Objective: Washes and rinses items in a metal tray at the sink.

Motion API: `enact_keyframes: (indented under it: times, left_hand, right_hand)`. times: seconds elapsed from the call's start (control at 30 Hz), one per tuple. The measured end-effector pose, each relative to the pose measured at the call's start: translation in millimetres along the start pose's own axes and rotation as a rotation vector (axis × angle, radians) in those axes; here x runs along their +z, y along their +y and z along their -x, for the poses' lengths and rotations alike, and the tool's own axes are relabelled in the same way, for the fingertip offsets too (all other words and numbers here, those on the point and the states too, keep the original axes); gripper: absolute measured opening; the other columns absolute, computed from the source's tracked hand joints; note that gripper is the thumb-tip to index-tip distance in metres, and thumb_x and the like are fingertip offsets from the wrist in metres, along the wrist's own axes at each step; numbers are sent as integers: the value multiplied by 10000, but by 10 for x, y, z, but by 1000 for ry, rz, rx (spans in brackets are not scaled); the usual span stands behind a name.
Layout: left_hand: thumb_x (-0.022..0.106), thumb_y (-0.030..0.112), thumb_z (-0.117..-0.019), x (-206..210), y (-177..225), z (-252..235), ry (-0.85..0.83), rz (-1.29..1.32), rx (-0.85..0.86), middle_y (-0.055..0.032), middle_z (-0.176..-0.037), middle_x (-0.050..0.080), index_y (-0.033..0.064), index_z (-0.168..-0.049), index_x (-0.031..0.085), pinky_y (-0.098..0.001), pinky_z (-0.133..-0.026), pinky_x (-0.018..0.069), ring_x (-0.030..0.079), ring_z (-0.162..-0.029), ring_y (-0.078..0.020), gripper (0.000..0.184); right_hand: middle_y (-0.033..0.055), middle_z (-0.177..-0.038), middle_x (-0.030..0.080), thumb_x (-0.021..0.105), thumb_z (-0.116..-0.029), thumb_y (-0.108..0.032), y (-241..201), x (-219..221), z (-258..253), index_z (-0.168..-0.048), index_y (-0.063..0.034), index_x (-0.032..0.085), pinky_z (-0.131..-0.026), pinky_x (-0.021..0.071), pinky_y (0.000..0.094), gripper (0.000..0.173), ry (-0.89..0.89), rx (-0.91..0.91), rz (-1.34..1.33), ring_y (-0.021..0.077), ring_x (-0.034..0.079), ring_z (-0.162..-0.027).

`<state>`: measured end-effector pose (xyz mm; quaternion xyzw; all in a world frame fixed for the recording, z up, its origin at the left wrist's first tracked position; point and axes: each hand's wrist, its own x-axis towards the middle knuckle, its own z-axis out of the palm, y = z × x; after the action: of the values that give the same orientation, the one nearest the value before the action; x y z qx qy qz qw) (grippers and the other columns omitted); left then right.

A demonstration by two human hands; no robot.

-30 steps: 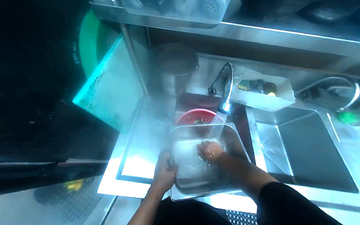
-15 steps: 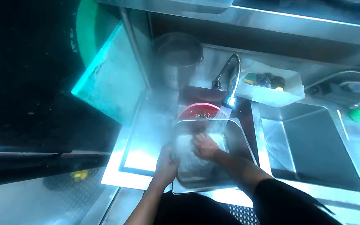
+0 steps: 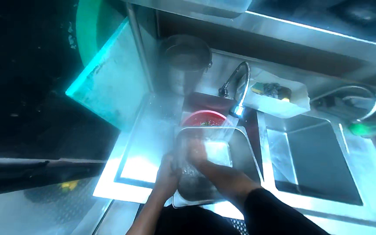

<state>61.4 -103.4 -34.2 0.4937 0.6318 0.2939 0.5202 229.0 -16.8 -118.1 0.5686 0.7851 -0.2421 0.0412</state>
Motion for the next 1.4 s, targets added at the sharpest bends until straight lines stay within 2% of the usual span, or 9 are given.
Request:
enact_keyframes:
  times: [0.07,0.17,0.3,0.43,0.6,0.8,1.07,1.27,1.4]
  left_hand:
    - [677,133,-870,-1,-12,11,-3,-7,10,-77,-1286,609,74,-1269,565,-341,-939,565,632,-1123,-145,419]
    - [687,122,-867,-13,11,32,31,-3,-4,-103,-1284,614,47,-1279,576,-366,-960,553,625,-1141,-171,433]
    - [661,77,-850,-23,57,29,67,-23,-27,-120,-1255,620,34,-1253,577,-383,-927,567,643,-1102,-190,414]
    - [661,74,-860,-8,44,39,67,-8,-35,-109,-1257,617,45,-1242,579,-382,-913,571,644,-1098,-184,392]
    - [665,95,-845,39,26,75,65,-39,-39,-122,-1295,598,49,-1321,536,-403,-913,575,646,-1106,-196,496]
    - [674,97,-848,43,1,63,54,-68,-7,-126,-1288,592,42,-1309,543,-375,-909,573,642,-1097,-188,483]
    - [648,97,-818,55,-100,190,147,-13,92,-132,-1322,580,32,-1326,551,-343,-941,563,622,-1155,-172,522]
    - [655,73,-842,63,-19,162,123,15,-25,-100,-1293,591,68,-1295,557,-348,-904,576,635,-1113,-160,464]
    - [673,67,-845,103,77,134,108,16,-111,-110,-1272,599,69,-1308,552,-383,-895,581,646,-1091,-185,479]
  right_hand:
    - [106,-1244,699,501,-1028,-357,-201,61,19,-1211,-111,708,-1040,520,506,370,39,92,-263,266,646,-1205]
    - [167,-1202,693,490,-1061,-233,-431,-79,329,-1275,-28,641,-1020,526,466,332,-270,70,-753,254,665,-1129]
    - [256,-1306,639,431,-1103,-270,-467,-565,916,-1357,3,602,-1063,447,601,410,-824,-188,-374,383,605,-1242]
    - [260,-1237,670,531,-1052,-315,203,-656,1040,-1312,-53,646,-963,467,716,387,-897,-122,-28,459,626,-1182]
    - [294,-1332,611,668,-938,-305,598,-832,887,-1275,39,629,-1003,461,702,483,-640,263,307,487,586,-1244]
    - [144,-1474,557,605,-981,-230,749,-536,394,-1374,-117,618,-1082,449,629,409,-248,-11,201,382,523,-1364]
    - [215,-1178,677,578,-967,-367,818,-859,354,-1097,-67,723,-968,493,609,357,718,216,334,425,612,-1187]
    - [302,-1631,293,569,-955,-274,668,-1057,311,-1563,62,325,-1203,253,648,736,319,515,374,456,255,-1531]
    - [254,-1642,308,636,-928,-248,611,-1131,413,-1600,-8,282,-1198,319,607,797,169,425,281,427,346,-1499]
